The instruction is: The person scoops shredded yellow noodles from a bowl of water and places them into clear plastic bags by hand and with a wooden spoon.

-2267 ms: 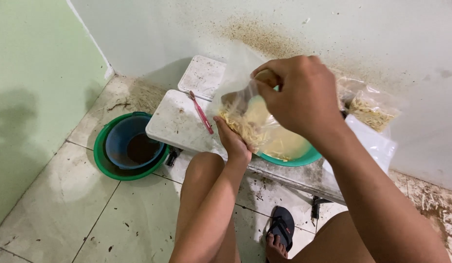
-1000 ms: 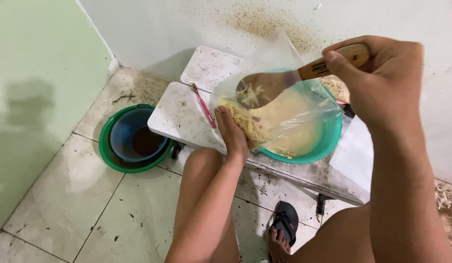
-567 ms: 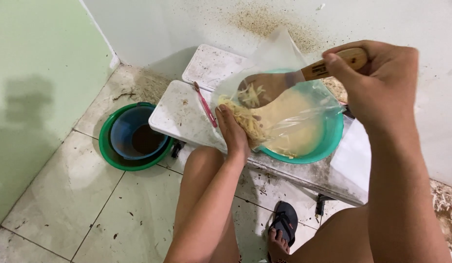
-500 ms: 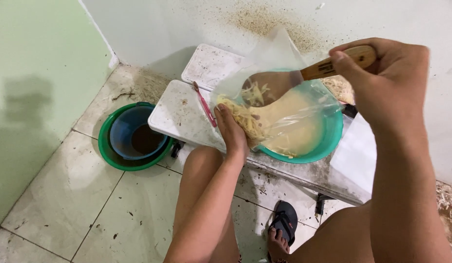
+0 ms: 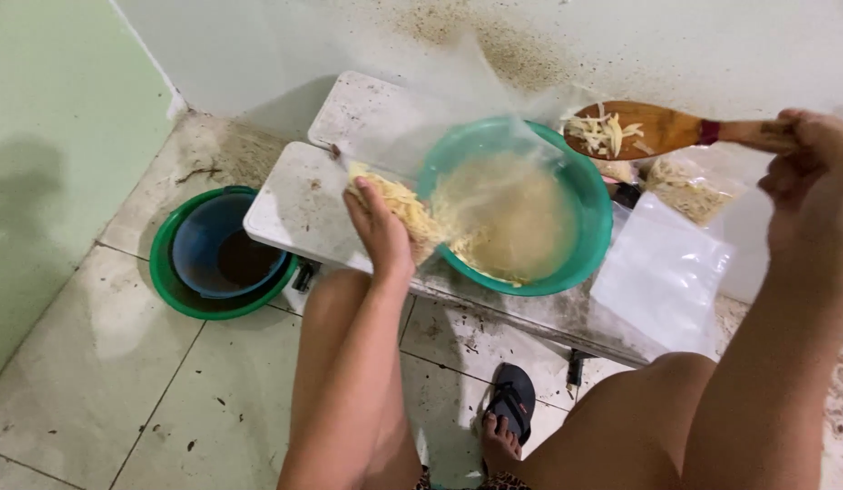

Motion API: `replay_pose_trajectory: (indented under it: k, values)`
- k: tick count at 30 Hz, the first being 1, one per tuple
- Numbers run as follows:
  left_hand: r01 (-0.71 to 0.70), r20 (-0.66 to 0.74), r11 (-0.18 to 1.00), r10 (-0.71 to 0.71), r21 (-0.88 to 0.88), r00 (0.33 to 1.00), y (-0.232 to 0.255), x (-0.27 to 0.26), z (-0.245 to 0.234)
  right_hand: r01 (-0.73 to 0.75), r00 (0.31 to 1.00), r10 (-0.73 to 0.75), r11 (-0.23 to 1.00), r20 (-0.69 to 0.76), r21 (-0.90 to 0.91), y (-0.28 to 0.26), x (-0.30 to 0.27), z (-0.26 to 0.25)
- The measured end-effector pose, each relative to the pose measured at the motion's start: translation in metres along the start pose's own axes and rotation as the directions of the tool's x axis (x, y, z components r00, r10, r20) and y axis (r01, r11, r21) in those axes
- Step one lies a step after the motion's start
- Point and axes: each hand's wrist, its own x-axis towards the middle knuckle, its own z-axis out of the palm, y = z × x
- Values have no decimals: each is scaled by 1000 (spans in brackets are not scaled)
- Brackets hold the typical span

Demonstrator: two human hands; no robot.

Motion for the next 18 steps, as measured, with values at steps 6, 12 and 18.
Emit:
replay_pose_trajectory:
  k: [6, 12, 18]
  values:
    - [103, -73, 969, -122, -224, 990, 10, 5, 0, 35, 997, -5, 931, 83, -363, 76, 0, 12]
    - [-52, -61, 968, 38, -245, 997, 10, -22, 14, -11, 982, 81, 924, 169, -381, 159, 21, 34]
    - [1, 9, 976, 1, -217, 1000, -6, -10, 8, 35, 976, 61, 903, 208, -428, 161, 15, 40]
